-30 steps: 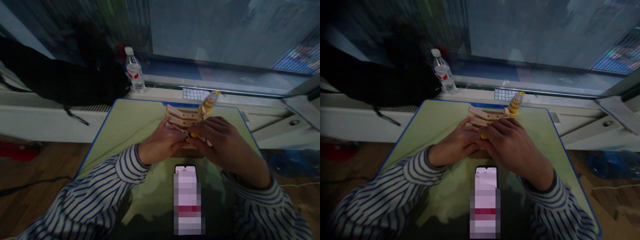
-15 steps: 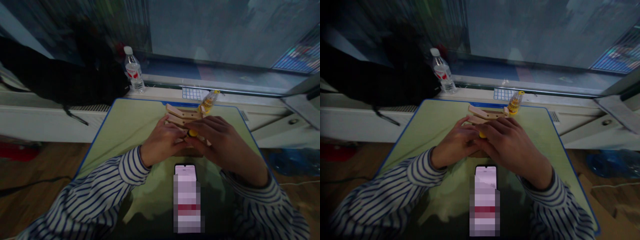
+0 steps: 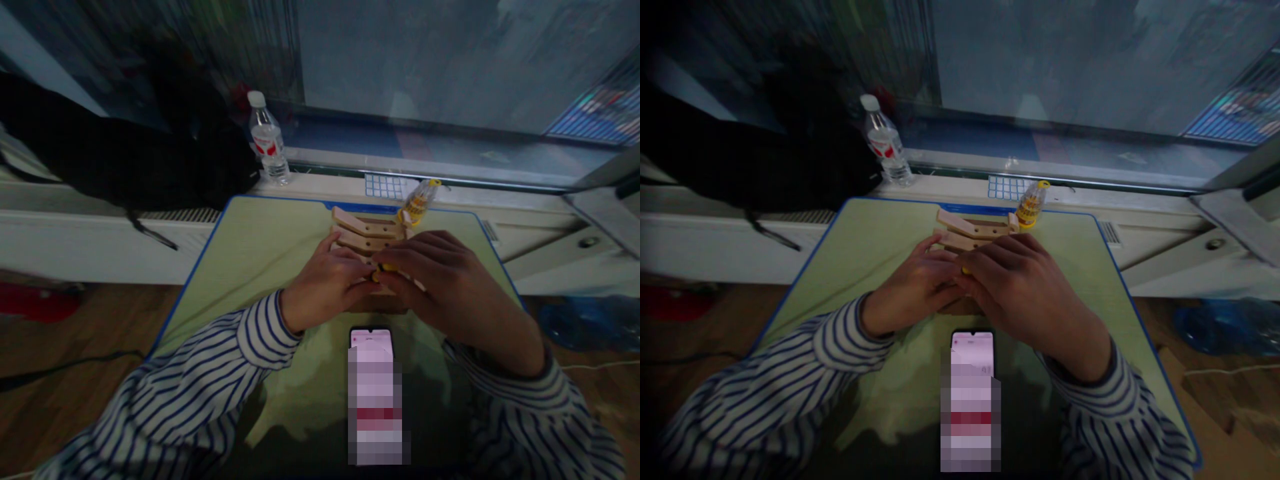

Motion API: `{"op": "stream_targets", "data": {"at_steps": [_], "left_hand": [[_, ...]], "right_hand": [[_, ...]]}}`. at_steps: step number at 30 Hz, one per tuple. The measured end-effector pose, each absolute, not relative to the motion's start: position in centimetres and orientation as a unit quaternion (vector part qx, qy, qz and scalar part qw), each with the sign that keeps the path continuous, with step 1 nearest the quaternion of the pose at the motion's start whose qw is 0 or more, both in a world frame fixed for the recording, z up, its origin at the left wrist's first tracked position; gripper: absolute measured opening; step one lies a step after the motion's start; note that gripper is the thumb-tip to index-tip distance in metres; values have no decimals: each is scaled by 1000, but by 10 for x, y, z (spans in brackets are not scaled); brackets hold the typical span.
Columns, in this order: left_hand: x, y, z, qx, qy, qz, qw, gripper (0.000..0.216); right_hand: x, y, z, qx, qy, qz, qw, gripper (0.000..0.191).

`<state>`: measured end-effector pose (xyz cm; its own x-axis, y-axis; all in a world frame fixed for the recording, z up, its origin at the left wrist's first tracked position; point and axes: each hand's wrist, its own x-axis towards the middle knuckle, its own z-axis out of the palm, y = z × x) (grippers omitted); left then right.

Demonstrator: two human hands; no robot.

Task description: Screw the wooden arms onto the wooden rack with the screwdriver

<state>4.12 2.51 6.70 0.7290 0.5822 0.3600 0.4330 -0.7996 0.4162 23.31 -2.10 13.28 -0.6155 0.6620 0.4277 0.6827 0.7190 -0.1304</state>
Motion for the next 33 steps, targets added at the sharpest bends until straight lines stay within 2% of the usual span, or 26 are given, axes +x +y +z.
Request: {"op": "stream_targets", "data": {"at_steps": [6,17,23,30,33], "left_hand": [[40,26,66,923,258,245,148,31],[40,25,71,919,246,253,173,22],[41,24,75,913,282,244,165,26],[40,24,75,915,284,240,156,26],[39,24,75,918,277,233,161,27]], "right_hand": [[230,-21,131,-393,-891,-49,220,19],[228,-21,129,-394,-889,-59,224,23],[227,-20,129,-395,-888,-68,225,23],[228,-23,133,-378,-894,-31,238,29],[228,-24,136,-372,-896,-24,243,24]]}}
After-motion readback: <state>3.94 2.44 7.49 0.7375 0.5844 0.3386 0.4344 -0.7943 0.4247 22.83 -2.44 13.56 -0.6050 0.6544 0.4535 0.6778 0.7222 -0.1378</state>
